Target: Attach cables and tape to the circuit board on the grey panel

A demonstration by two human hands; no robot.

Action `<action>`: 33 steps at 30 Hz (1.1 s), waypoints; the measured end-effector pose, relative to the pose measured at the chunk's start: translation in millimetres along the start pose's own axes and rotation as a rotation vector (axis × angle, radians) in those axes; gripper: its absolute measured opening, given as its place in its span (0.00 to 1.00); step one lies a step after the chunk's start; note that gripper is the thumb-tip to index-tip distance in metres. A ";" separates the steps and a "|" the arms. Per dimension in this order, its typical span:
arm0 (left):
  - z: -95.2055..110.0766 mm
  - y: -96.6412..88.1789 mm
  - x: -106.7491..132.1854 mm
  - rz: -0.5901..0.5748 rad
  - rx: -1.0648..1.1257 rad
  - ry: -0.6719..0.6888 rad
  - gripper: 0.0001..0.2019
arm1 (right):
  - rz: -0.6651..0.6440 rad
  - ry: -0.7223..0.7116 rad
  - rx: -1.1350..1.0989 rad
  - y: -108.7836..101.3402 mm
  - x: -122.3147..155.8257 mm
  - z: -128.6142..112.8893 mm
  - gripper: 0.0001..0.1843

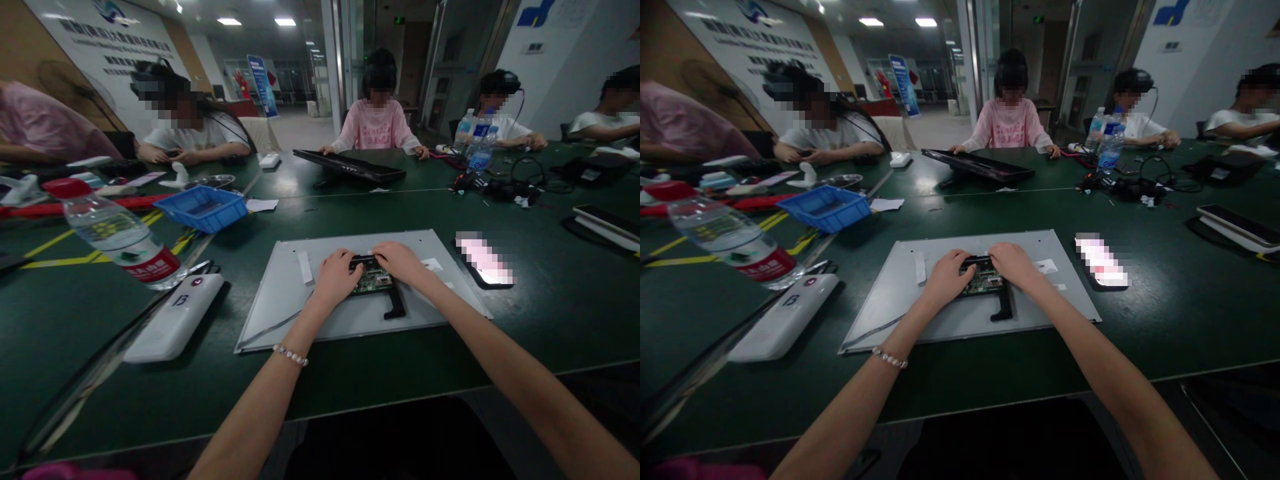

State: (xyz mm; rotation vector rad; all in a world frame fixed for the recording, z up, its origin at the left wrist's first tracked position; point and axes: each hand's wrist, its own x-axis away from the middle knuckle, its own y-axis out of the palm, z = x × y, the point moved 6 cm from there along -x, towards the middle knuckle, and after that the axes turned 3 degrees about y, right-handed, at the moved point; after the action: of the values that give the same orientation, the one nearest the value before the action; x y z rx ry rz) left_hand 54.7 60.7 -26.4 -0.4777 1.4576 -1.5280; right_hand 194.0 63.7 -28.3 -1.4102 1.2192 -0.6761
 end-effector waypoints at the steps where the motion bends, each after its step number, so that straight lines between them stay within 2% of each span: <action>1: 0.0 0.0 -0.1 0.001 -0.002 -0.001 0.16 | 0.000 0.004 -0.001 -0.1 0.0 0.5 0.14; 9: -0.2 1.9 -0.1 0.006 -0.005 -0.002 0.16 | 0.041 0.004 -0.098 -2.2 2.1 1.6 0.14; 12: -0.1 1.0 0.9 0.016 -0.008 -0.005 0.18 | 0.084 0.018 -0.155 -13.0 4.5 6.0 0.16; 16: -1.6 0.5 1.7 -0.011 0.005 -0.030 0.18 | 0.158 0.059 -0.191 -38.0 15.1 30.1 0.16; 18: -0.2 -1.3 1.6 -0.015 0.026 -0.018 0.18 | 0.127 0.097 -0.192 -44.2 25.3 50.3 0.16; 21: 8.2 -7.6 2.2 0.000 0.032 0.046 0.18 | 0.051 0.246 -0.215 -41.5 46.4 85.7 0.19; 24: 24.1 -13.9 4.7 -0.009 0.001 0.143 0.18 | 0.021 0.329 -0.302 -33.0 65.3 105.4 0.20; 29: 51.2 -15.6 10.4 -0.064 -0.036 0.298 0.18 | -0.014 0.318 -0.354 -20.7 74.0 106.9 0.16; 33: 60.4 -8.7 12.5 -0.132 -0.044 0.378 0.17 | -0.006 0.311 -0.378 -14.9 71.4 107.0 0.13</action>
State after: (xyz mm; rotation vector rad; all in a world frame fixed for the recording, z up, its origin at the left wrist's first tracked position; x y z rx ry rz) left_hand 93.9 15.5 -9.2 -0.3271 1.7797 -1.7627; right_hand 317.1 34.0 -55.7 -1.6598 1.6529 -0.7128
